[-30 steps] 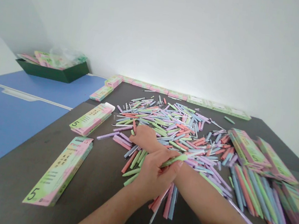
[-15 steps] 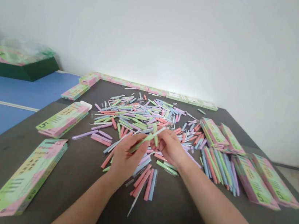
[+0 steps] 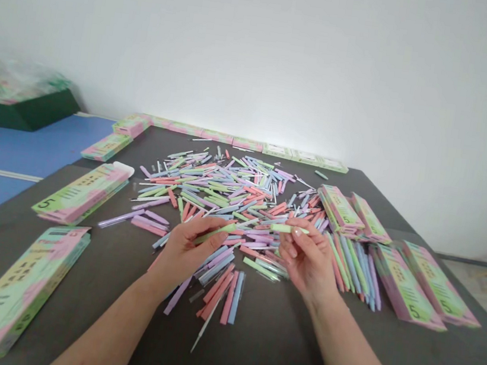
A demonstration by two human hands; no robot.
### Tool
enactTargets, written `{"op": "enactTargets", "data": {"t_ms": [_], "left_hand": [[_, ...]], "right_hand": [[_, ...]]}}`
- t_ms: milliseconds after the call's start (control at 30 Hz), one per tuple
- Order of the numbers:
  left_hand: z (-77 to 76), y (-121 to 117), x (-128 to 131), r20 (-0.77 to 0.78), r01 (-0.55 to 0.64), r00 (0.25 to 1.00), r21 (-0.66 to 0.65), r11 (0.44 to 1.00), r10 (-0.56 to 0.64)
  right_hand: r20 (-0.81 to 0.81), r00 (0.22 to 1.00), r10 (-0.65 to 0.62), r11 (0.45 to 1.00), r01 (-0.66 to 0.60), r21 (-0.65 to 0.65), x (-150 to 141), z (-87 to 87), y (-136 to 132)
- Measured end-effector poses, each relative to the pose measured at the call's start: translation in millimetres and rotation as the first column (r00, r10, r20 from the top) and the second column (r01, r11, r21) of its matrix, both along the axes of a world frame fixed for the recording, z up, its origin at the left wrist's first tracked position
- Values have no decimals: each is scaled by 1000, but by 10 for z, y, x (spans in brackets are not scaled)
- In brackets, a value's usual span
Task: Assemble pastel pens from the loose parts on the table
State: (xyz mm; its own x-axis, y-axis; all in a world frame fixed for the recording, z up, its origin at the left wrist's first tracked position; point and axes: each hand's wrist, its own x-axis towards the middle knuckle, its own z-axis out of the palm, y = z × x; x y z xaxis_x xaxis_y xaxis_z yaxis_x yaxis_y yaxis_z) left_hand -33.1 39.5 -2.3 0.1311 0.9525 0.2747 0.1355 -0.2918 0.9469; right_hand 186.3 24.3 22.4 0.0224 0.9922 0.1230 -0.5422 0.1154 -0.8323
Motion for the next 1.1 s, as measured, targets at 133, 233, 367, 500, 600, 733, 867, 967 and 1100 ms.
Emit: {"op": "enactTargets", "data": {"t_ms": [133, 233, 367, 500, 600, 733, 867, 967, 1100], "left_hand": [[24, -23, 8, -51, 31, 998, -5, 1000, -31], [64, -37, 32, -93, 55, 994, 6, 998, -54], [88, -41, 52, -106, 64, 992, 23, 998, -61], [61, -36, 47, -80, 71, 994, 31, 997, -68], [38, -28, 32, -81, 92, 993, 39, 995, -89], [27, -23, 19, -124, 129, 985, 59, 990, -121], [40, -35, 35, -154, 137, 981, 101, 985, -120], [72, -48, 59, -174, 146, 977, 113, 983, -125], [114, -55, 82, -224, 164, 966, 160, 973, -126]], "right_hand": [[74, 993, -96, 994, 93, 51, 50, 47, -22], [117, 987, -109, 990, 98, 97, 49, 62, -43], [160, 972, -174, 976, 148, 158, 86, 75, -45], [202, 955, -215, 966, 178, 186, 139, 83, -28], [207, 959, -195, 969, 156, 192, 143, 84, -26], [208, 965, -161, 974, 122, 189, 130, 68, -35], [284, 951, -123, 982, 74, 176, 137, 16, -35], [360, 931, -61, 989, 7, 150, 133, -39, -37], [470, 883, -5, 990, -63, 129, 93, -83, -48]]}}
